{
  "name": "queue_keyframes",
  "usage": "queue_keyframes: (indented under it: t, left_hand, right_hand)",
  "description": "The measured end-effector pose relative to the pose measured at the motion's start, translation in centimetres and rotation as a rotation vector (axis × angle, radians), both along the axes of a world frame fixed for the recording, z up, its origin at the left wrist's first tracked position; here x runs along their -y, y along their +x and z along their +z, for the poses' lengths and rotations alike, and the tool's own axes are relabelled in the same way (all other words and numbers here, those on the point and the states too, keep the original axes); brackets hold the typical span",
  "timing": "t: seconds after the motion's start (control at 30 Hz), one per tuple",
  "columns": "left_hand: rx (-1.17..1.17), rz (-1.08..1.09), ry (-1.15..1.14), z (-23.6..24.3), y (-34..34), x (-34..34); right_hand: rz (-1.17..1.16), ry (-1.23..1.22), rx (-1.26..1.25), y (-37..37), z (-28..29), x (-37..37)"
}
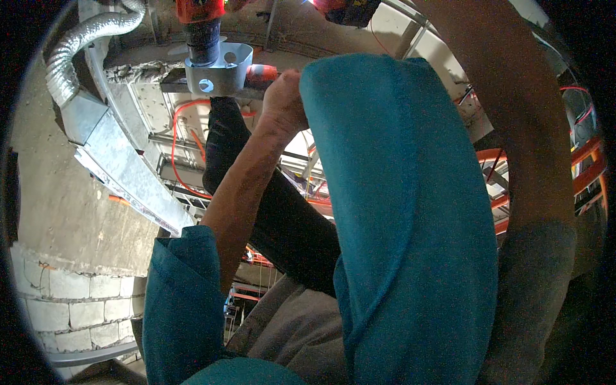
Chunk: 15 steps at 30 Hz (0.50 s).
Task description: The person uses a heat gun to soften an orange conduit pipe and bends it by hand, then positions a gray electrical box and secures it to a metal frame using a power drill.
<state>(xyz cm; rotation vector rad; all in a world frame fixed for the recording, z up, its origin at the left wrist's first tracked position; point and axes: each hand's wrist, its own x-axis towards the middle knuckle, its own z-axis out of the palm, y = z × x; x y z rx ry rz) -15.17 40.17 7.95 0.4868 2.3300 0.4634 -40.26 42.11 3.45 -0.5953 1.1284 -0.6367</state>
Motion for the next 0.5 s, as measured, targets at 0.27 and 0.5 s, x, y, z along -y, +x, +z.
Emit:
queue_keyframes:
  t: [0.27, 0.5]
  left_hand:
    - [-0.079, 0.094, 0.005, -1.6, 1.4, -0.2]
    - [0.009, 0.05, -0.003, -1.3, 0.8, -0.2]
  right_hand:
    - [0.033, -0.047, 0.041, 0.2, 0.0, -0.1]
    - [-0.022, 0.006, -0.068, 0.4, 0.9, -0.2]
